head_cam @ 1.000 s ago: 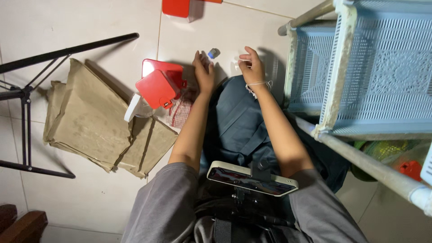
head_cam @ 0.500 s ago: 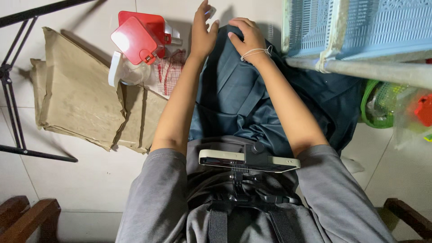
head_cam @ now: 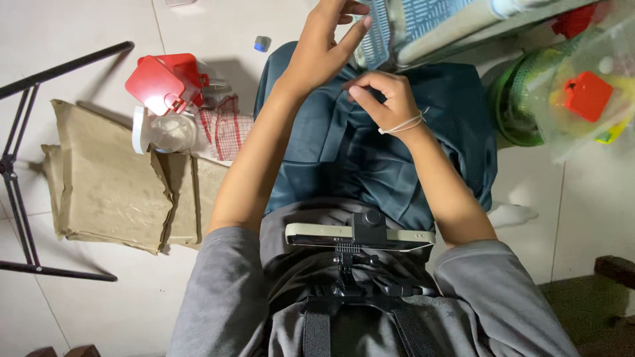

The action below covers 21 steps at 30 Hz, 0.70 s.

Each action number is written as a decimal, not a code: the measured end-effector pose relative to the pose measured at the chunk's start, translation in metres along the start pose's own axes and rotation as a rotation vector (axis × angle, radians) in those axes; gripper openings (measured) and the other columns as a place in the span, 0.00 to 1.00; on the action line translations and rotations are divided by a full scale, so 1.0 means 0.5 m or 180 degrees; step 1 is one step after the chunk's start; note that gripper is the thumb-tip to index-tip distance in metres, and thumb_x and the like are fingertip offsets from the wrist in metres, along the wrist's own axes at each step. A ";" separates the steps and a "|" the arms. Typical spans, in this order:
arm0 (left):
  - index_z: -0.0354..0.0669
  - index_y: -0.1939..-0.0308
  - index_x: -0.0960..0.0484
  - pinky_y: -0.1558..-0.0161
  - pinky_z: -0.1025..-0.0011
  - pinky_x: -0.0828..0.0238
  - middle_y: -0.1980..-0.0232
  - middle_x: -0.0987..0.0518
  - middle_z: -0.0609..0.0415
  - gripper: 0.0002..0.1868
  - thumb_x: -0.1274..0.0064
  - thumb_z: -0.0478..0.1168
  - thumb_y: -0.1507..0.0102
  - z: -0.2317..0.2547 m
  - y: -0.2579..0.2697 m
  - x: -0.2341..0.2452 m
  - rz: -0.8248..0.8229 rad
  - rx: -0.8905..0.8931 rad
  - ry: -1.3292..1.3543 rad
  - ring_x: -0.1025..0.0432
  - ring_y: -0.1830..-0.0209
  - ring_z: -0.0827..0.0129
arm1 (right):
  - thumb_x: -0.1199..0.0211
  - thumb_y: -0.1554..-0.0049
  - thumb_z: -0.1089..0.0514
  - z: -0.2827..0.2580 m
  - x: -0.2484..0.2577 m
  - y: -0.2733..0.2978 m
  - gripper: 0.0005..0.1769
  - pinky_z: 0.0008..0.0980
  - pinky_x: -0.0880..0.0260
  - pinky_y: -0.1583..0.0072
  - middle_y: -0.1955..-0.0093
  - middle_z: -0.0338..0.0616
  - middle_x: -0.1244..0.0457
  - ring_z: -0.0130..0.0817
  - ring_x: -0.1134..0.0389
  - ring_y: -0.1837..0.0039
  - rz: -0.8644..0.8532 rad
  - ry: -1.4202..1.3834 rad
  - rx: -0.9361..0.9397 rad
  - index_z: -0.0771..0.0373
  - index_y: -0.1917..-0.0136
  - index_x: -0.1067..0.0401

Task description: The person assembles a two-tier plastic storage rack by inserting and securing corner connectors into the frame tubes. They handle the rack, connectors, and tubes, tightening joints and adjusting the structure while sitting on the floor.

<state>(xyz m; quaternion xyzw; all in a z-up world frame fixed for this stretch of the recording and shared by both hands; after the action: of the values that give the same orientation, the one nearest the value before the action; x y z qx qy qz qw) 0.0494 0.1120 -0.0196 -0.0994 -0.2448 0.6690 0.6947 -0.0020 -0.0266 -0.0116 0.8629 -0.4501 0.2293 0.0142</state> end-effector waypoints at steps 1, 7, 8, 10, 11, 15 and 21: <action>0.42 0.34 0.28 0.38 0.63 0.24 0.42 0.18 0.51 0.19 0.41 0.37 0.27 0.027 -0.004 -0.018 -0.0104 -0.0058 -0.0012 0.22 0.39 0.63 | 0.41 0.32 0.60 -0.012 0.020 0.019 0.11 0.30 0.27 0.45 0.53 0.46 0.29 0.30 0.26 0.49 -0.0009 0.0005 0.0001 0.70 0.48 0.23; 0.40 0.28 0.35 0.37 0.64 0.25 0.33 0.28 0.45 0.27 0.41 0.39 0.28 0.115 -0.027 -0.095 -0.0266 -0.0225 0.0122 0.29 0.35 0.57 | 0.48 0.31 0.56 -0.028 0.146 0.091 0.18 0.29 0.37 0.51 0.56 0.46 0.31 0.32 0.35 0.57 0.0421 0.0205 -0.0315 0.67 0.50 0.20; 0.40 0.29 0.33 0.39 0.65 0.24 0.33 0.27 0.45 0.26 0.42 0.38 0.28 0.118 -0.028 -0.106 -0.0305 -0.0136 0.0161 0.28 0.34 0.56 | 0.47 0.33 0.56 -0.020 0.168 0.103 0.17 0.29 0.41 0.56 0.59 0.46 0.31 0.33 0.39 0.62 0.0551 0.0372 -0.0558 0.67 0.52 0.19; 0.41 0.30 0.31 0.44 0.67 0.21 0.33 0.25 0.45 0.24 0.46 0.36 0.30 0.122 -0.029 -0.119 -0.0376 0.0037 0.0235 0.27 0.32 0.55 | 0.42 0.31 0.59 -0.074 0.202 0.116 0.12 0.28 0.33 0.47 0.54 0.47 0.30 0.31 0.32 0.52 0.0715 0.0497 0.0145 0.69 0.49 0.22; 0.39 0.29 0.33 0.39 0.64 0.26 0.33 0.26 0.44 0.27 0.45 0.35 0.31 0.147 -0.030 -0.122 -0.0363 -0.0274 0.0086 0.29 0.31 0.54 | 0.40 0.29 0.61 -0.102 0.215 0.121 0.09 0.28 0.29 0.42 0.51 0.48 0.30 0.31 0.28 0.47 0.0777 0.0556 0.0503 0.69 0.48 0.24; 0.39 0.28 0.36 0.30 0.63 0.33 0.33 0.25 0.46 0.27 0.43 0.33 0.30 0.222 -0.042 -0.150 -0.0393 -0.0746 0.0149 0.29 0.32 0.57 | 0.34 0.33 0.67 -0.149 0.275 0.129 0.05 0.27 0.26 0.40 0.45 0.45 0.32 0.30 0.28 0.43 0.1121 0.0430 0.0710 0.69 0.44 0.25; 0.39 0.32 0.33 0.36 0.69 0.27 0.40 0.20 0.47 0.20 0.46 0.32 0.26 0.277 -0.078 -0.166 -0.0017 -0.0450 0.0750 0.24 0.39 0.66 | 0.34 0.30 0.68 -0.238 0.323 0.120 0.09 0.27 0.26 0.40 0.43 0.42 0.34 0.28 0.29 0.42 0.1190 0.0412 0.1178 0.66 0.37 0.26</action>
<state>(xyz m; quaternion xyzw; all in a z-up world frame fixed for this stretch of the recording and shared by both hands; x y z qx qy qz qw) 0.0196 0.0013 0.1007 -0.2253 -0.2083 0.6319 0.7117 -0.0156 -0.1594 0.1499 0.7362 -0.5503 0.3610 -0.1576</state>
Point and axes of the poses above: each hand's wrist, its own y-axis away from the middle knuckle, its own x-axis out of the back of the hand, z = x × y, the point moved 9 cm from there along -y, towards the middle knuckle
